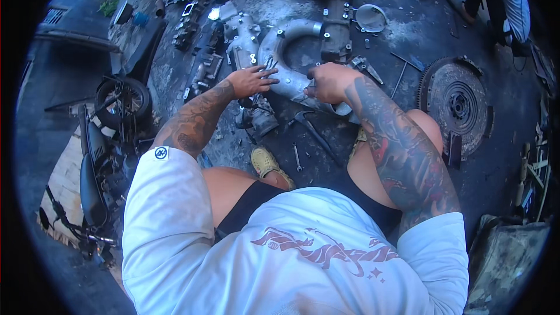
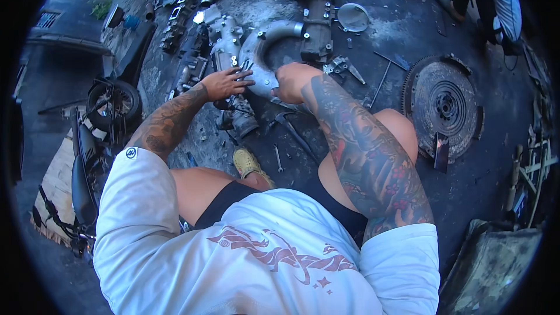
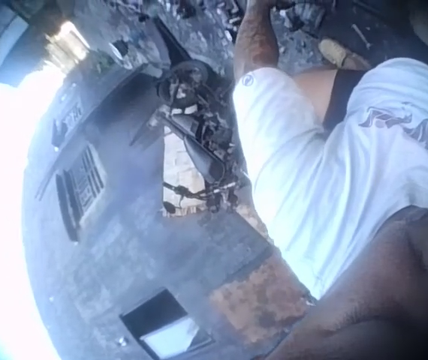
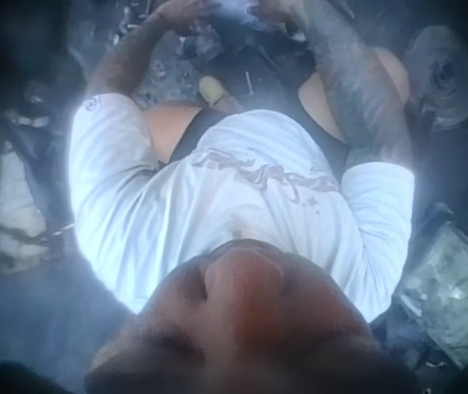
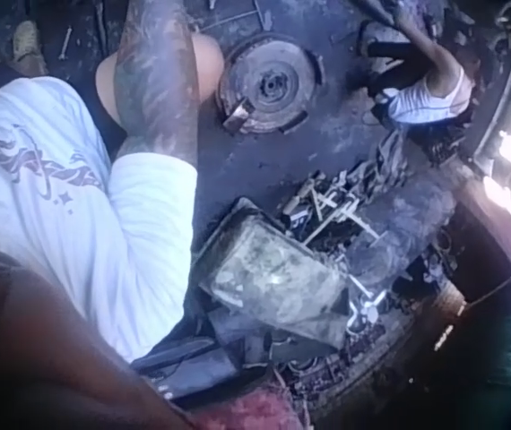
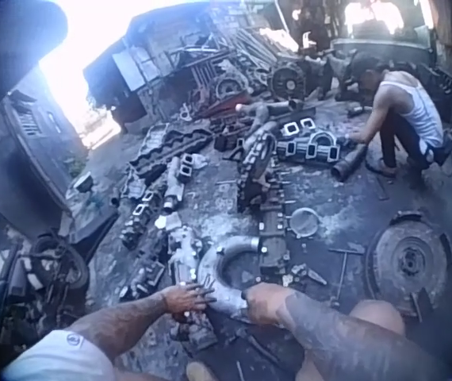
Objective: Disassembling and cleaning various automotive engine intake and manifold components on the ground.
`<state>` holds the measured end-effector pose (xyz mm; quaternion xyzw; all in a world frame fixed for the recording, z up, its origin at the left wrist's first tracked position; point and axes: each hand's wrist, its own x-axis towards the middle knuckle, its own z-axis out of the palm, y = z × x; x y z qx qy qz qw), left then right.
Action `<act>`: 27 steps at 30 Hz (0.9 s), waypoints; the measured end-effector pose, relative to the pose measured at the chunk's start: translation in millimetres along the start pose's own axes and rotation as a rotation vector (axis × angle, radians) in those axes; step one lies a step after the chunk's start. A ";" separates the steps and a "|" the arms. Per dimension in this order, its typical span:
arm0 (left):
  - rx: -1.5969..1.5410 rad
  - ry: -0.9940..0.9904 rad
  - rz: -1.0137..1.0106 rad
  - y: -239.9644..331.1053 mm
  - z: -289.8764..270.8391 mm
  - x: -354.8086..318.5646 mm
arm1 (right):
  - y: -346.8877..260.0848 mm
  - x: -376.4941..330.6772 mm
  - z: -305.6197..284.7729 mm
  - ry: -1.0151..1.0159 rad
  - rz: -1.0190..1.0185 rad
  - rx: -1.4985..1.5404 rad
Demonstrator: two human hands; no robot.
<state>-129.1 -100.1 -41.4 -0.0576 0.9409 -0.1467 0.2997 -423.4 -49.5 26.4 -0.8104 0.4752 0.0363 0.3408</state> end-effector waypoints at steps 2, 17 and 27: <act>-0.091 0.101 0.042 -3.3 11.6 0.0 | 4.2 3.1 2.6 -0.038 -0.024 -0.007; -0.387 0.001 -0.014 -4.6 9.3 -15.1 | 6.9 0.6 -2.2 -0.046 0.047 0.051; -1.294 -0.046 -1.355 104.5 3.7 -18.9 | 5.0 4.2 -9.5 -0.024 -0.021 0.015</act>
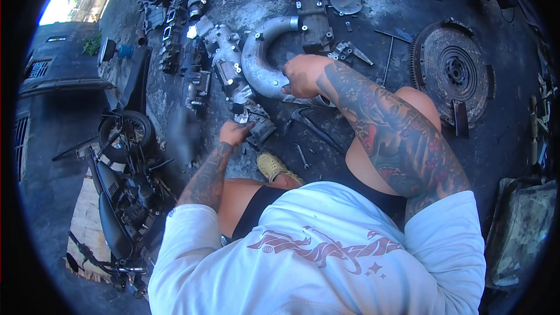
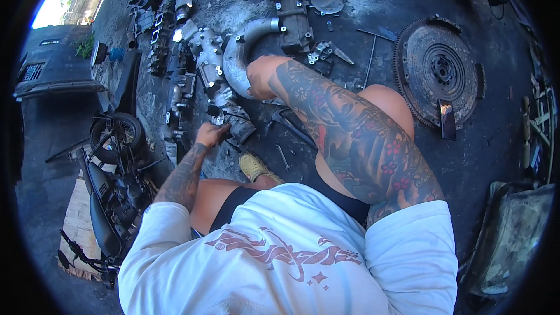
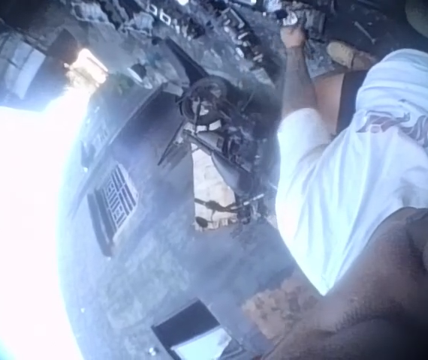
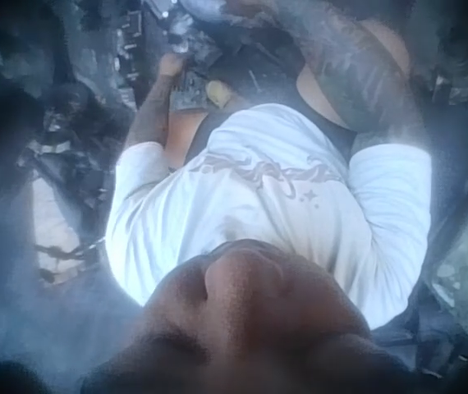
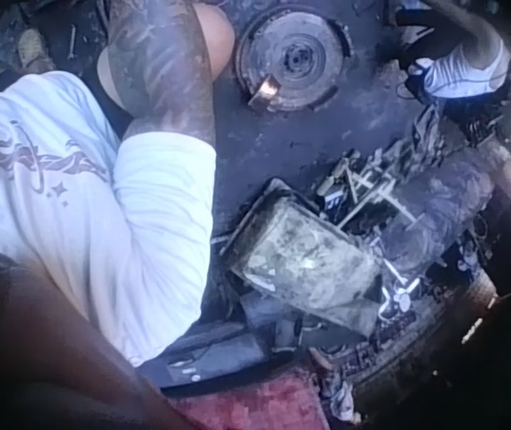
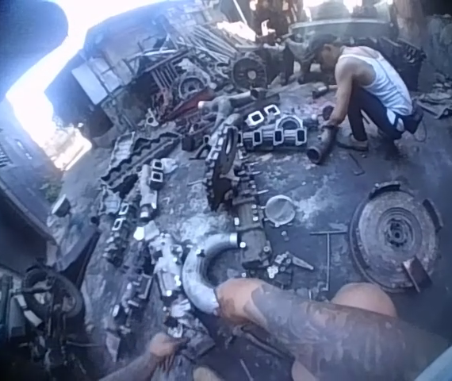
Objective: Disassembling and cleaning various automotive engine intake and manifold components on the ground.
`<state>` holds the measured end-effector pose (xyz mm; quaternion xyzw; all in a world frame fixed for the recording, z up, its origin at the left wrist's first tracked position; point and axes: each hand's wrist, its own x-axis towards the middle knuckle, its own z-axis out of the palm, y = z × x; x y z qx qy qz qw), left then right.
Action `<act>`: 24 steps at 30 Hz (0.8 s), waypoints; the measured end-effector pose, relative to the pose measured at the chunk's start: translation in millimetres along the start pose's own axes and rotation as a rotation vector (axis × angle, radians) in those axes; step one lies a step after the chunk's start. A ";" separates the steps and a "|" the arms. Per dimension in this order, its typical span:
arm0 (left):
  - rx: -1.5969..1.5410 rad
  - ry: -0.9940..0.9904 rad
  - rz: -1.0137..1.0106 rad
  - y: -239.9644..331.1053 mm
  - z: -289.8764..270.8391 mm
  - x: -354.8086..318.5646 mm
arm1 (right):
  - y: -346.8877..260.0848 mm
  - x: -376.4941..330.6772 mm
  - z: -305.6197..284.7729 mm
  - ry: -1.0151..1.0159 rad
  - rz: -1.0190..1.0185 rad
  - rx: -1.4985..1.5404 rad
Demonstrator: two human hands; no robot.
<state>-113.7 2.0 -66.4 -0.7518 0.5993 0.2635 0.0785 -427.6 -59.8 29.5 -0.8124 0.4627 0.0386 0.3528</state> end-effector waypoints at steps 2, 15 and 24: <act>-0.750 -0.086 -0.349 19.0 23.9 -23.2 | -11.3 4.2 -0.8 -0.010 -0.052 -0.025; -0.923 0.294 -0.030 62.9 38.6 -15.5 | -27.7 6.6 17.3 -0.086 -0.029 -0.078; -0.051 0.341 0.170 -46.7 -37.9 -56.2 | -16.9 -8.1 11.4 -0.038 -0.004 -0.089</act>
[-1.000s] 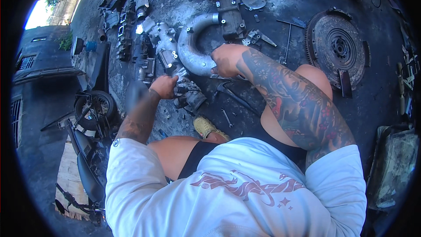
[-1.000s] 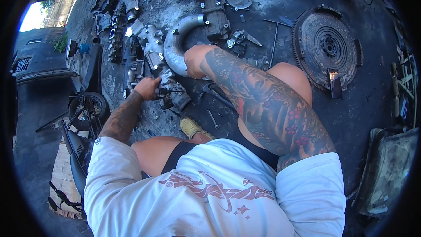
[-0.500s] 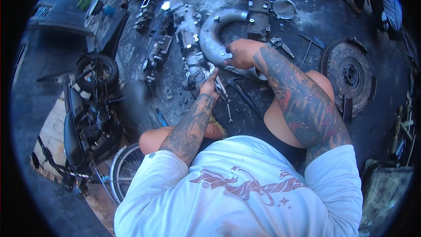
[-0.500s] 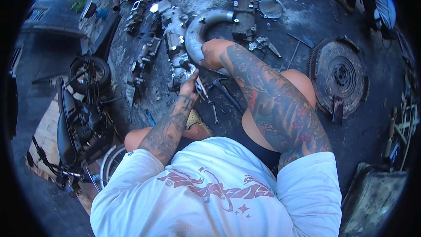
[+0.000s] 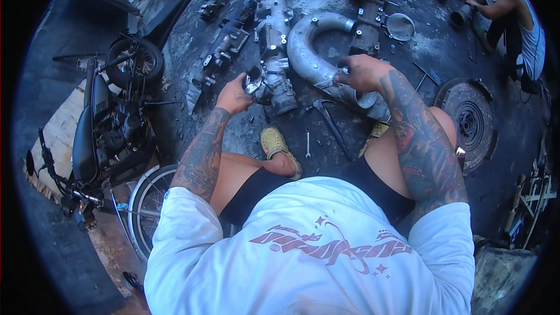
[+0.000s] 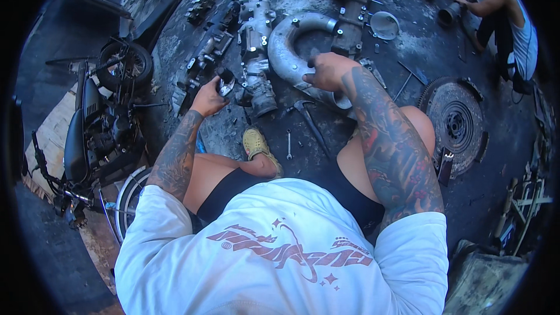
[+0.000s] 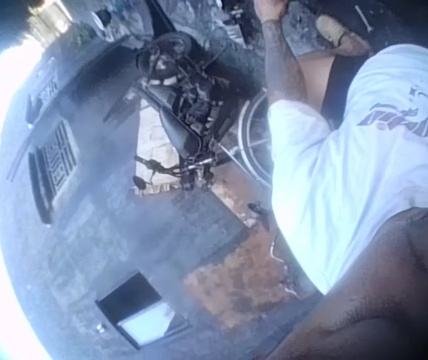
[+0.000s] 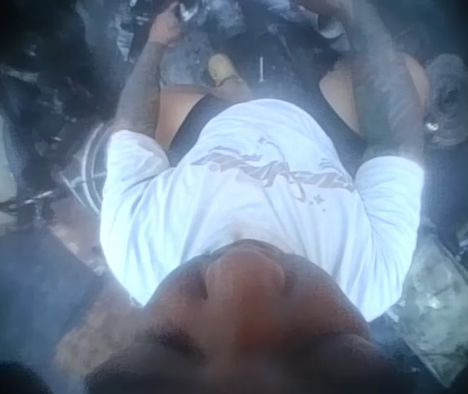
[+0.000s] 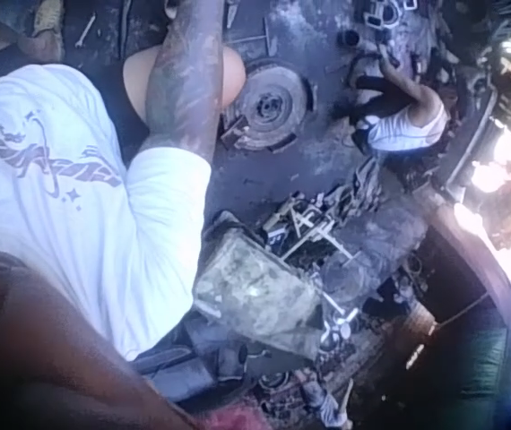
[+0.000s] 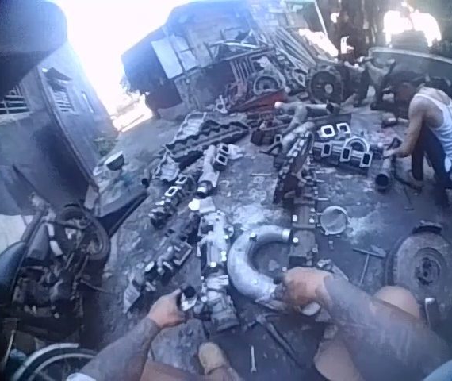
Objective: Disassembling and cleaning various automotive engine intake and manifold components on the ground.
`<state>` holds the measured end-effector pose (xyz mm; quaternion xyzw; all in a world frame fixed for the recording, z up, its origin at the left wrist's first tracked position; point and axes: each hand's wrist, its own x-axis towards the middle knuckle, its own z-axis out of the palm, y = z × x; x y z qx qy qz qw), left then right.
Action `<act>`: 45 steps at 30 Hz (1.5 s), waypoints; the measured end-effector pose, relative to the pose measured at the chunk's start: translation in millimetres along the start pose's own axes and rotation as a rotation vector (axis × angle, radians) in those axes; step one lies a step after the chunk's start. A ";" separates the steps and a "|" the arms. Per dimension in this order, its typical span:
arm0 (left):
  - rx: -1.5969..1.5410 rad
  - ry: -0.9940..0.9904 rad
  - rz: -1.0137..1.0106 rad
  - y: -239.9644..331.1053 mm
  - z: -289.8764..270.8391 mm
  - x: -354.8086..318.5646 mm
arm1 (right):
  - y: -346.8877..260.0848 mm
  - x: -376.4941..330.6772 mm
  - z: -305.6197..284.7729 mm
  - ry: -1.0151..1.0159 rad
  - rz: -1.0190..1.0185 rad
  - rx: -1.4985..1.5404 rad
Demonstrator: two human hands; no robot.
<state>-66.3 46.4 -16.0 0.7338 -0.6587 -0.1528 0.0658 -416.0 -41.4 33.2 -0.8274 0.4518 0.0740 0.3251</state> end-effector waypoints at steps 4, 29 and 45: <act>0.020 -0.099 -0.215 -24.2 -3.0 -32.8 | -4.9 -9.6 -2.9 0.001 -0.024 0.023; -0.403 0.065 -0.596 -77.6 82.4 -57.3 | -11.2 -20.5 20.7 -0.104 0.127 0.087; -0.363 -0.046 -0.578 -99.9 102.8 -43.3 | -1.8 -31.7 41.1 -0.128 0.149 0.089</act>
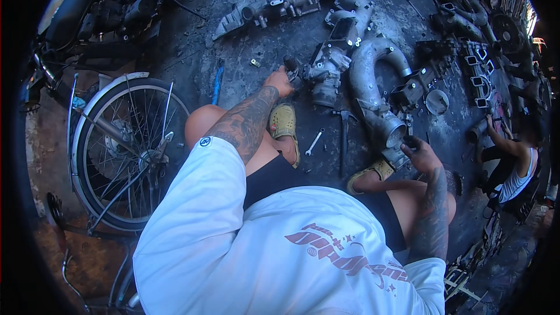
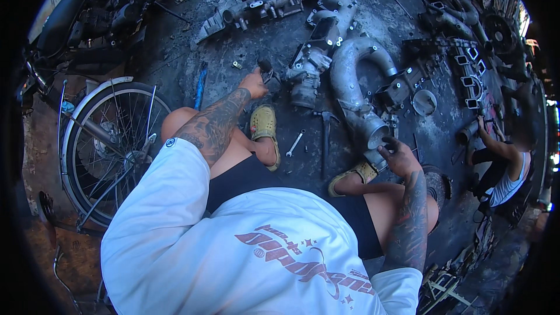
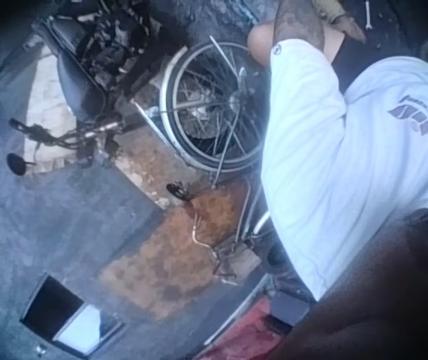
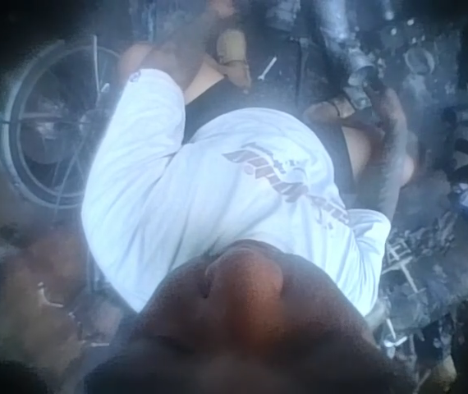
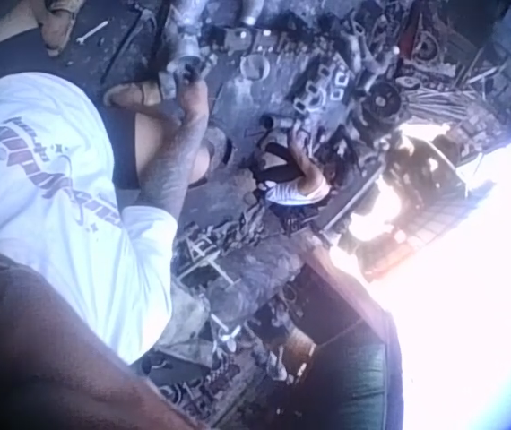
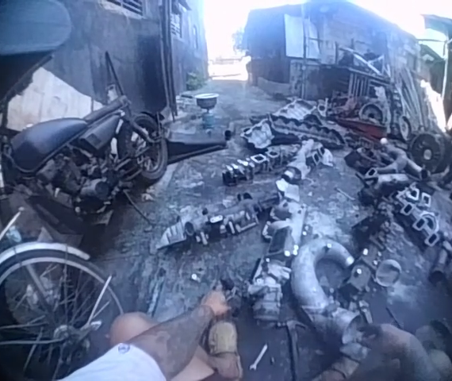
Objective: Disassembling and cleaning various automotive engine intake and manifold components on the ground.
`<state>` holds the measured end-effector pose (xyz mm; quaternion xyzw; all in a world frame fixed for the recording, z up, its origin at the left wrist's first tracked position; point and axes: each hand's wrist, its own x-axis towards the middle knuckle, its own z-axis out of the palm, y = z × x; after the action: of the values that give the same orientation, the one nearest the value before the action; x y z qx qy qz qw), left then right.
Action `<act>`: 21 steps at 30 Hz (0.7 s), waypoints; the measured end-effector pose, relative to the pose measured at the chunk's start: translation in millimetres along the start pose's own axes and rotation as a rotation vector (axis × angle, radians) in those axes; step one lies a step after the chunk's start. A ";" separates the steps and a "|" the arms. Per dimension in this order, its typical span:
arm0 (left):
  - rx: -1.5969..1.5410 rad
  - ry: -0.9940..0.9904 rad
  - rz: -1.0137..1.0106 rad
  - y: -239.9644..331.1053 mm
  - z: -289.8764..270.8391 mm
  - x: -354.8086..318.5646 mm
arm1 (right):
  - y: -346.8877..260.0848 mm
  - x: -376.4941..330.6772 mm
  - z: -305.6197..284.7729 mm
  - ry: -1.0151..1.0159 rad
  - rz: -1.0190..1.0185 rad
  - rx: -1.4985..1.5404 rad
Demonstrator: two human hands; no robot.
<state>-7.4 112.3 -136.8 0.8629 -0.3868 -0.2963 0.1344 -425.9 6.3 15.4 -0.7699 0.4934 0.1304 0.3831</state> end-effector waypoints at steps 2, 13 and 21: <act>-0.013 -0.186 0.054 1.0 -2.9 8.5 | -4.6 0.8 5.9 -0.021 0.000 -0.007; -0.532 -0.487 -0.356 -6.7 10.7 2.1 | -161.4 110.6 202.0 -0.479 -0.075 0.630; -0.443 -0.472 -0.156 26.9 -23.2 -26.0 | -206.6 134.8 265.6 -0.461 0.167 1.215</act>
<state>-22.6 113.9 -95.5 0.7473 -0.2660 -0.5743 0.2023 -136.7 153.5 -146.0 -0.3278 0.4426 0.0193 0.8344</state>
